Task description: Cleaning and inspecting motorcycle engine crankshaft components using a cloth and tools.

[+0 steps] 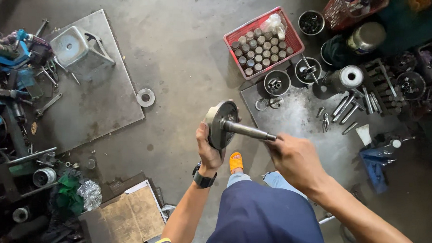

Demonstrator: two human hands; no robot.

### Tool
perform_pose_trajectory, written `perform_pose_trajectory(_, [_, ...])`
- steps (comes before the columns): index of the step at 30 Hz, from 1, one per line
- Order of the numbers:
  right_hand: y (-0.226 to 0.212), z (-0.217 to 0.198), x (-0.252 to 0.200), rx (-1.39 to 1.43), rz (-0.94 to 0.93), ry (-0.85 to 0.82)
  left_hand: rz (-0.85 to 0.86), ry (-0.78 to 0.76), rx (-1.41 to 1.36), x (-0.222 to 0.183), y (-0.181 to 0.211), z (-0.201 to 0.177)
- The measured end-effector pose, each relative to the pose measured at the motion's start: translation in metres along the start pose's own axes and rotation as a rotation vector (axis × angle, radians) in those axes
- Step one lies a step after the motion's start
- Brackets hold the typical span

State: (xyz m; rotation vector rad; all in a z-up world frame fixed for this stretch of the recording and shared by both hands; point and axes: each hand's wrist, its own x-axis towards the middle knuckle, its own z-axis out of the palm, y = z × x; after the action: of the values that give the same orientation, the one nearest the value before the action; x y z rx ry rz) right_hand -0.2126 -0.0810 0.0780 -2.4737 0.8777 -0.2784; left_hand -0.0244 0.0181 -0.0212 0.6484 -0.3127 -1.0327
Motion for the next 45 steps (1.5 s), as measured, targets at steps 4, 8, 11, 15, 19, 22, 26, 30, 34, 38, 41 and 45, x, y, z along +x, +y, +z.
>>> perform_pose_trajectory(4, [0.002, -0.009, 0.008, 0.208, 0.022, 0.080, -0.030, 0.094, -0.114, -0.004, -0.015, -0.022])
perform_pose_trajectory(8, [0.015, 0.005, -0.011, 0.088, 0.179, -0.088, 0.006, 0.094, -0.026, -0.001, -0.007, -0.004])
perform_pose_trajectory(11, [0.004, -0.008, -0.008, 0.273, 0.255, -0.159, 0.026, -0.013, 0.034, -0.002, 0.000, 0.009])
perform_pose_trajectory(15, [-0.006, -0.015, -0.008, 0.399, 0.260, -0.143, 0.040, 0.033, 0.051, -0.005, -0.018, -0.015])
perform_pose_trajectory(19, [0.026, 0.004, -0.022, 0.296, 0.310, -0.178, 0.039, 0.014, 0.049, -0.007, -0.016, -0.011])
perform_pose_trajectory(22, [0.009, 0.000, -0.022, 0.253, 0.439, -0.240, 0.092, -0.018, 0.140, -0.006, -0.011, -0.003])
perform_pose_trajectory(26, [-0.016, -0.007, -0.022, 0.392, 0.529, -0.232, 0.116, -0.085, 0.176, -0.009, 0.001, 0.015])
perform_pose_trajectory(30, [0.009, 0.011, -0.029, 0.157, 0.156, 0.106, 0.053, -0.023, 0.133, -0.013, -0.002, 0.016])
perform_pose_trajectory(34, [-0.004, -0.009, -0.013, 0.023, -0.023, 0.202, 0.009, 0.028, 0.151, -0.021, 0.003, 0.024])
perform_pose_trajectory(38, [0.014, -0.018, -0.005, -0.072, -0.186, 0.290, -0.033, 0.032, 0.173, -0.025, 0.009, 0.033])
perform_pose_trajectory(41, [0.014, -0.030, -0.001, -0.108, -0.332, 0.314, -0.190, 0.099, 0.091, -0.026, 0.010, 0.033])
perform_pose_trajectory(45, [0.025, -0.031, -0.004, -0.198, -0.339, 0.194, -0.276, 0.089, 0.030, -0.025, 0.013, 0.032])
